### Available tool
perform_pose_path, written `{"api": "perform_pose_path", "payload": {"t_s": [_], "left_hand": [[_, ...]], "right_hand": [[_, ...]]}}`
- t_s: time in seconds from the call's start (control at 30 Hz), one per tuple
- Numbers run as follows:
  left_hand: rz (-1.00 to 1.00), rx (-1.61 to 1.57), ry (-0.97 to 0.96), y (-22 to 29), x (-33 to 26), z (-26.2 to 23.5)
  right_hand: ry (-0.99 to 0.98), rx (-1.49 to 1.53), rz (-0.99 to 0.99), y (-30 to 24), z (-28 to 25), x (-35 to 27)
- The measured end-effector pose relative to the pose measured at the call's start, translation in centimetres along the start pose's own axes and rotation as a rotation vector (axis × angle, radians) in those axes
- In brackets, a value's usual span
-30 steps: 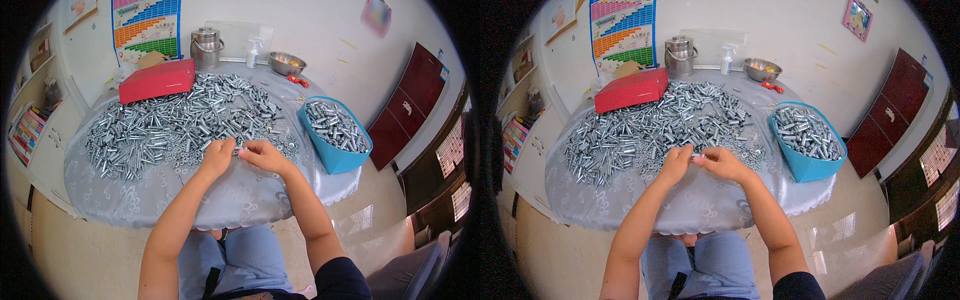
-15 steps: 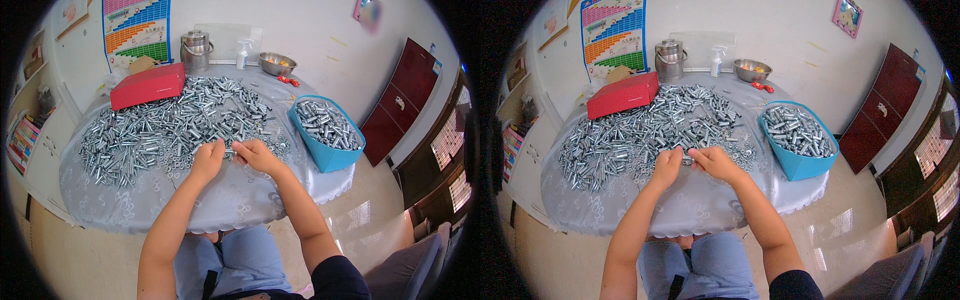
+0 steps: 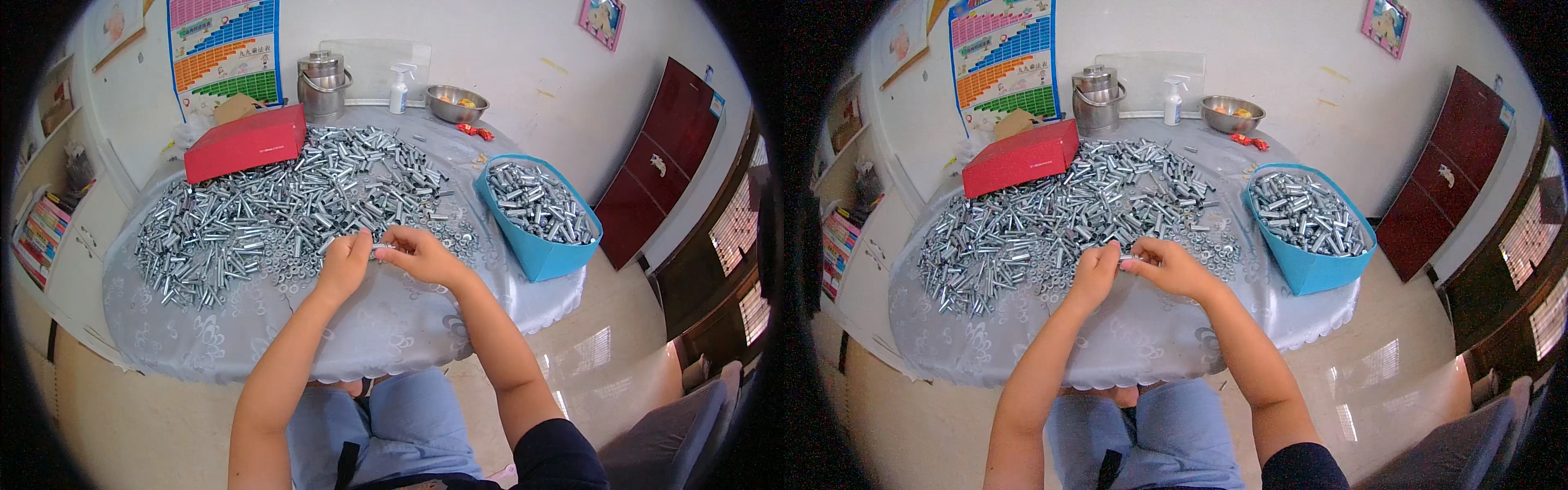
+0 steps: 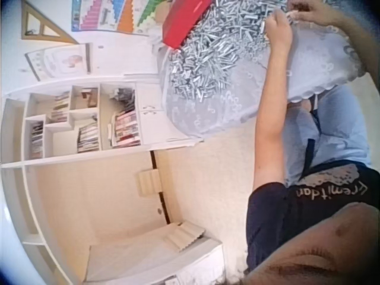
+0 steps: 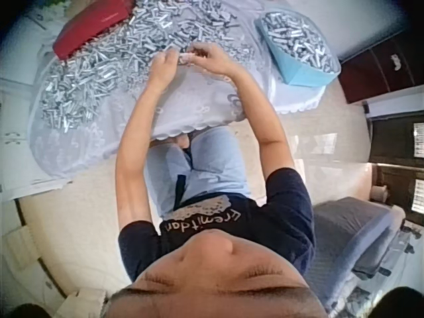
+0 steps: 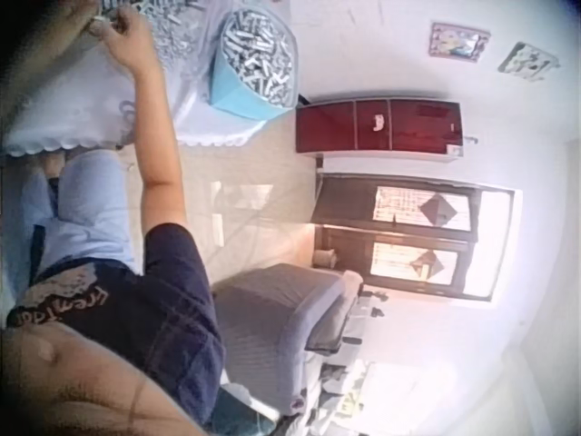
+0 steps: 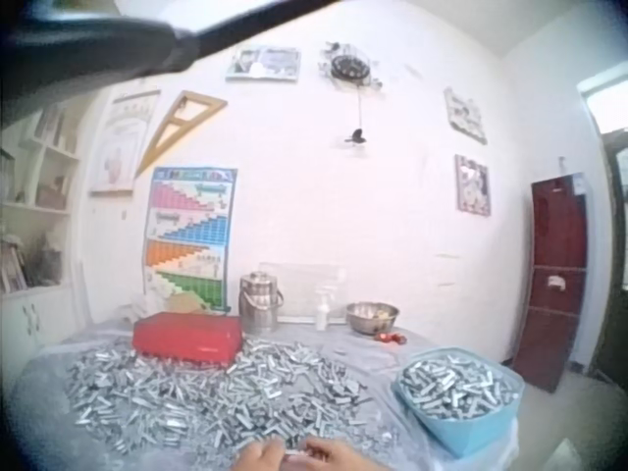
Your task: The person sits at a table covered with a large pile of metal fasteners, including bolts and washers. They repeatedly pick up individual bolts and washers, thread the washers onto the bolts by hand, and place the assembled units into a blue plastic bin on the right side of the table.
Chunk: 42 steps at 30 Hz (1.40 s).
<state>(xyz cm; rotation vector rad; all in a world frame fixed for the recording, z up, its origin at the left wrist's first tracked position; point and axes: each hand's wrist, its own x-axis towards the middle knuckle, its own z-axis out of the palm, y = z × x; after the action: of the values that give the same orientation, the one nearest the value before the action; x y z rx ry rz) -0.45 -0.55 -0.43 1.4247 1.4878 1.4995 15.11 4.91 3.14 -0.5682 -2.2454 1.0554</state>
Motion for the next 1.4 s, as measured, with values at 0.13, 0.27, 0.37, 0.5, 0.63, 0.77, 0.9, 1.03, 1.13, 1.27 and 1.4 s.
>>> {"api": "perform_pose_path", "payload": {"t_s": [0.13, 0.27, 0.37, 0.5, 0.63, 0.77, 0.9, 1.03, 1.13, 1.27, 1.4], "left_hand": [[0.115, 0.074, -0.002, 0.7, -0.4, 0.5], [0.110, 0.070, 0.036, 0.4, -0.3, 0.6], [0.079, 0.006, 0.027, 0.0, -0.1, 0.3], [0.058, -0.037, -0.035, -0.1, 0.1, 0.3], [-0.062, -0.226, -0.046, 1.0, 0.1, 0.7], [-0.117, -0.279, -0.043, 0.5, 0.3, 0.6], [0.030, -0.118, 0.013, -0.1, 0.2, 0.3], [0.098, -0.039, 0.037, 0.2, 0.0, 0.2], [0.082, -0.058, 0.036, 0.4, -0.1, 0.3], [-0.127, -0.207, -0.027, 0.3, 0.3, 0.0], [-0.030, -0.121, -0.009, 0.6, 0.1, 0.1]], "right_hand": [[-0.167, 0.195, 0.267, 1.4, -0.8, 0.0], [-0.018, 0.174, 0.066, 1.7, 0.3, 0.2], [-0.025, 0.222, 0.027, 1.0, 0.3, 0.3], [-0.038, 0.199, 0.117, 1.0, -0.2, 0.2], [-0.016, 0.297, 0.220, 0.9, -0.1, 0.1], [-0.017, 0.184, 0.097, 0.8, 0.1, 0.1], [-0.114, 0.212, 0.163, 1.1, 0.3, 0.2], [-0.225, 0.443, 0.313, 1.1, -0.3, 0.2], [-0.181, 0.421, 0.273, 0.9, -0.3, 0.2], [-0.083, 0.277, 0.128, 0.2, 0.6, 0.1], [-0.132, 0.522, 0.173, 0.7, 0.2, 0.0]]}}
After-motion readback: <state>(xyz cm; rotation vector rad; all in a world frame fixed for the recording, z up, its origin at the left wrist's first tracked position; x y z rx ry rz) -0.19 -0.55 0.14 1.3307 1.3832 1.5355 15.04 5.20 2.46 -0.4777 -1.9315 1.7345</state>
